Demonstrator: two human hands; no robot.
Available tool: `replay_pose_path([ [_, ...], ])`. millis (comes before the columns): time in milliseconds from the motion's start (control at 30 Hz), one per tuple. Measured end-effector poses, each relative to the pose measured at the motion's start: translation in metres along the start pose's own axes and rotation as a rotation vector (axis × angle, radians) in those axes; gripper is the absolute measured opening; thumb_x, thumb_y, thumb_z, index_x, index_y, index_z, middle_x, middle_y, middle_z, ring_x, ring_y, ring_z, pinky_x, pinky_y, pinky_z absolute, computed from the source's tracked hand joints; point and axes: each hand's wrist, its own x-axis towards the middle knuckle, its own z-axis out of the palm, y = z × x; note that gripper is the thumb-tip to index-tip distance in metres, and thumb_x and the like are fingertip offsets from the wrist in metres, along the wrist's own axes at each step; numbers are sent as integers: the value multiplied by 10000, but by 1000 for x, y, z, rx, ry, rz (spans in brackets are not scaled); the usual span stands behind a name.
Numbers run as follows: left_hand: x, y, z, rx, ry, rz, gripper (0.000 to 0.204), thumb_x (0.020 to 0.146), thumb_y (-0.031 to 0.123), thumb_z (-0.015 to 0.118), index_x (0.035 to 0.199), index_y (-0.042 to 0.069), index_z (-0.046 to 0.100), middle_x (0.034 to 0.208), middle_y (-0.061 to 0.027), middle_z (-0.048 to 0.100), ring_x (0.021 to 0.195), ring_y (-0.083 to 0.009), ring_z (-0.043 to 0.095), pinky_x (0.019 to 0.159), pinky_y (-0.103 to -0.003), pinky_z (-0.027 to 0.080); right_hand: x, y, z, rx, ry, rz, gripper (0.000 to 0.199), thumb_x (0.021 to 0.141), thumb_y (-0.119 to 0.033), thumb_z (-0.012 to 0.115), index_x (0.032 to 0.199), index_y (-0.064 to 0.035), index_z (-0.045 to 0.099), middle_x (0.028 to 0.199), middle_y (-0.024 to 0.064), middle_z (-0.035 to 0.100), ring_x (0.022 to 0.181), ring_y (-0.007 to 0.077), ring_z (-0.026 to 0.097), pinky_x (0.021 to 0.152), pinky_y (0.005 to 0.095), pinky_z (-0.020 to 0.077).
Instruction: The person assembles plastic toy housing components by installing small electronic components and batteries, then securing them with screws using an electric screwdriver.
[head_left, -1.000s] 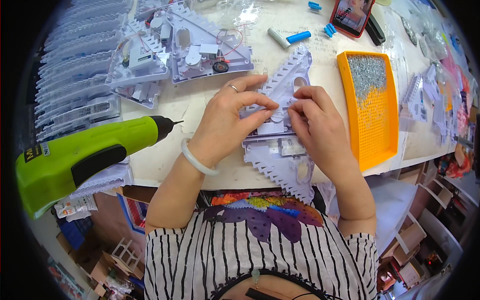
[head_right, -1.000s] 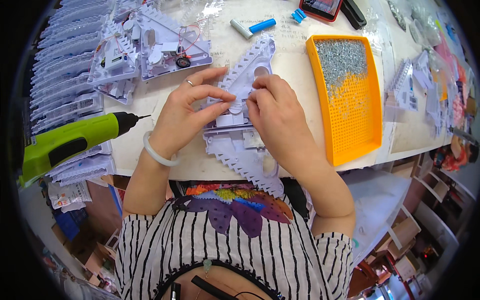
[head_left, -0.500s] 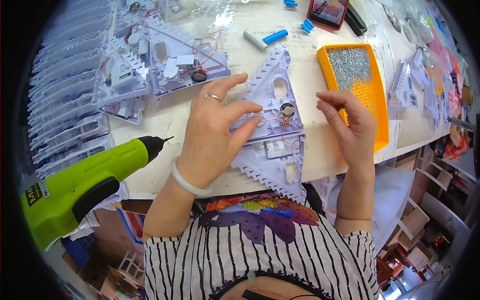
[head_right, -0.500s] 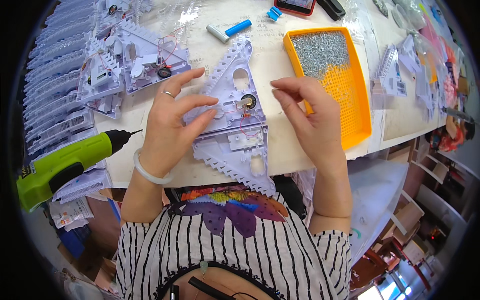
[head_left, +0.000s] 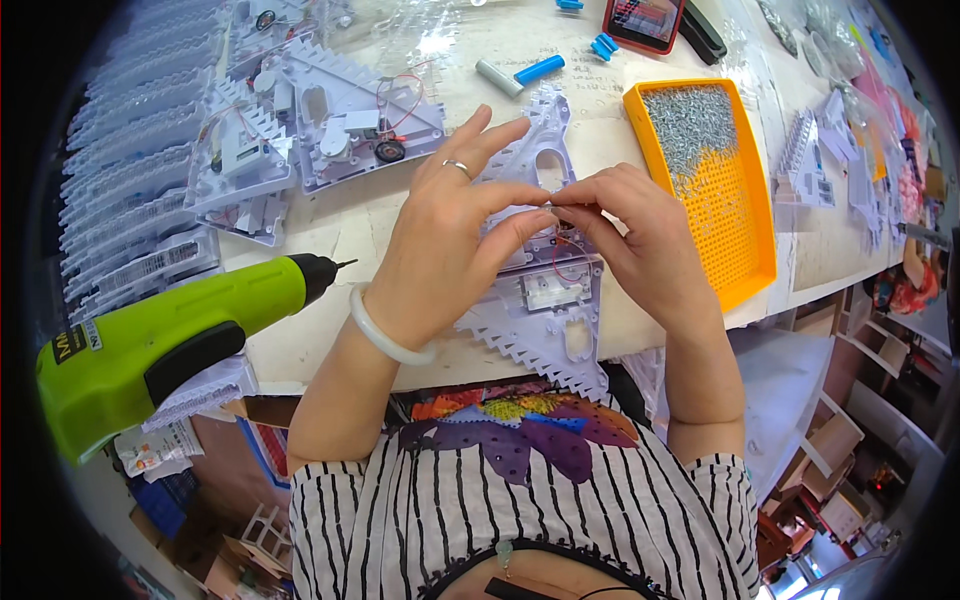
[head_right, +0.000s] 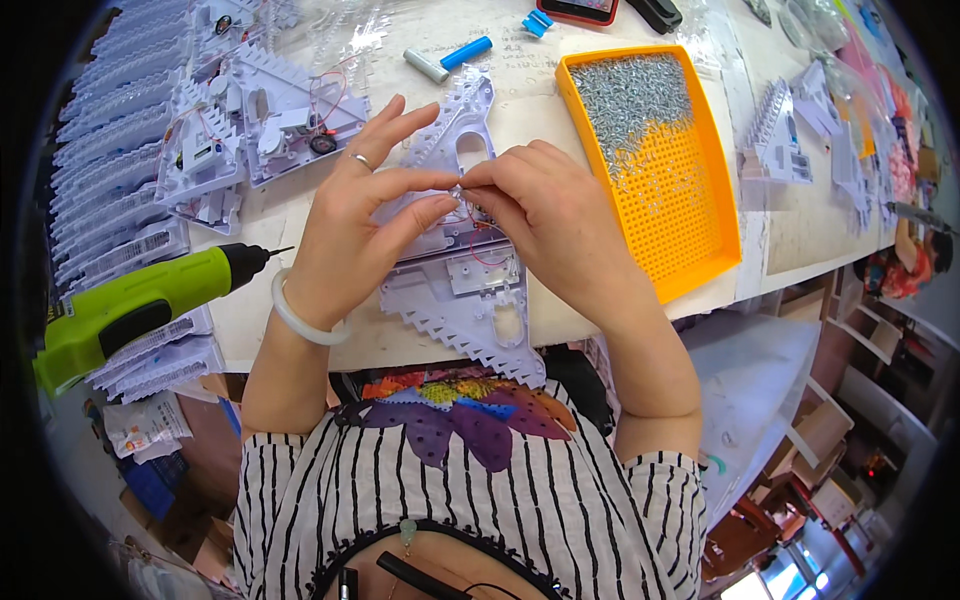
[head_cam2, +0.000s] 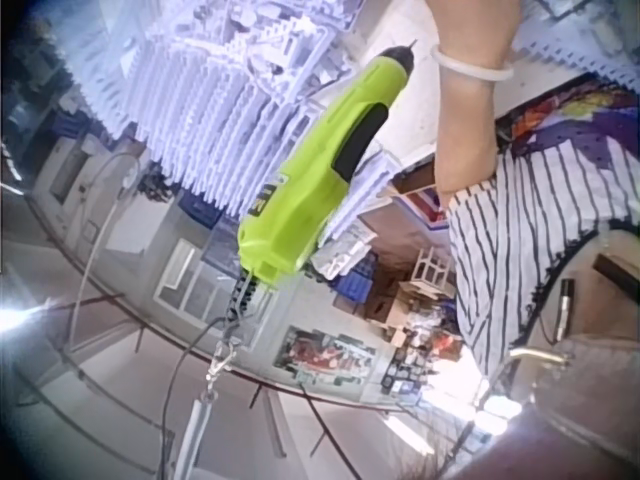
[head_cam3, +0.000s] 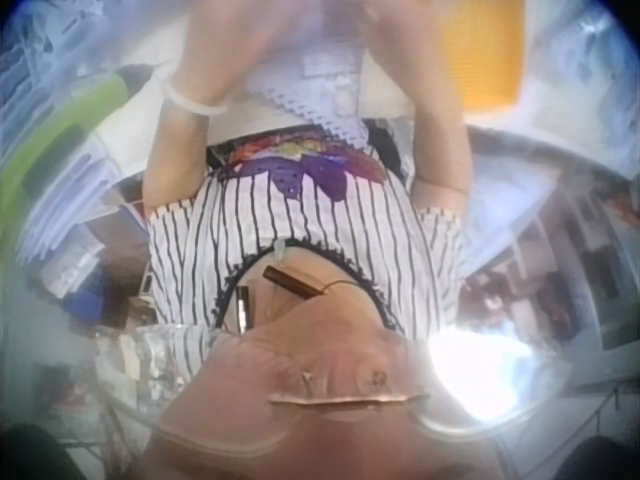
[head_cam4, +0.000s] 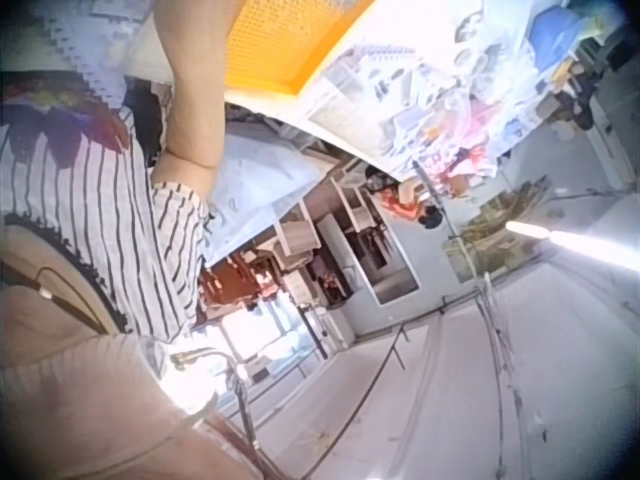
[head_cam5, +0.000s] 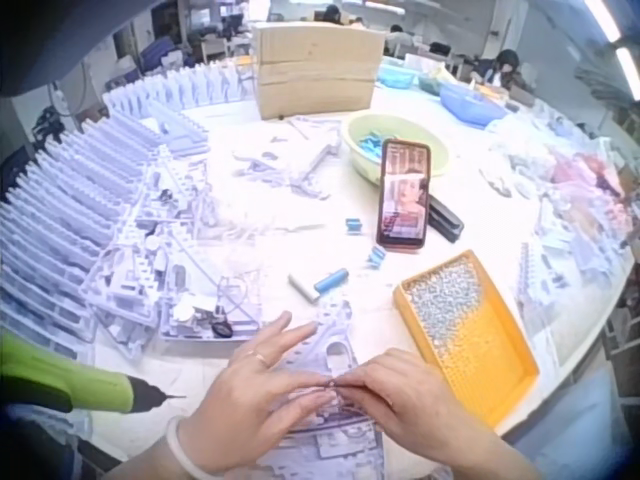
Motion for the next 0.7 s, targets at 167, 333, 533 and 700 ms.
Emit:
replay_pose_path([
  [167, -2, -6, 5, -17, -49, -78, 143, 826, 80, 804, 968, 68, 799, 1462, -138, 596, 1484, -380, 404, 1185, -449, 356, -4, -5, 7, 218, 94, 244, 130, 871, -25, 738, 996, -24, 702, 906, 106, 680, 853, 280, 641, 740, 391, 512],
  [333, -7, -10, 10, 8, 42, -77, 125, 811, 68, 804, 936, 71, 788, 1401, -127, 633, 1406, -354, 491, 1126, -435, 417, -16, 2, -1, 25, 102, 108, 148, 871, -35, 749, 1013, -23, 707, 913, 108, 683, 858, 284, 630, 751, 380, 507],
  [533, -6, -4, 12, -31, 78, -26, 141, 802, 63, 803, 942, 68, 783, 1342, -108, 659, 1327, -324, 548, 1044, -415, 468, -8, -1, 7, 101, 106, 98, 195, 869, -52, 764, 1059, -31, 725, 918, 94, 692, 885, 269, 625, 772, 371, 504],
  [700, -5, -5, 13, -97, 70, -52, 165, 813, 50, 788, 975, 79, 791, 1361, -101, 655, 1360, -327, 523, 1072, -419, 453, -10, 1, 7, 158, 98, 159, 195, 869, -64, 776, 1058, -33, 739, 934, 83, 707, 916, 247, 641, 777, 360, 517],
])
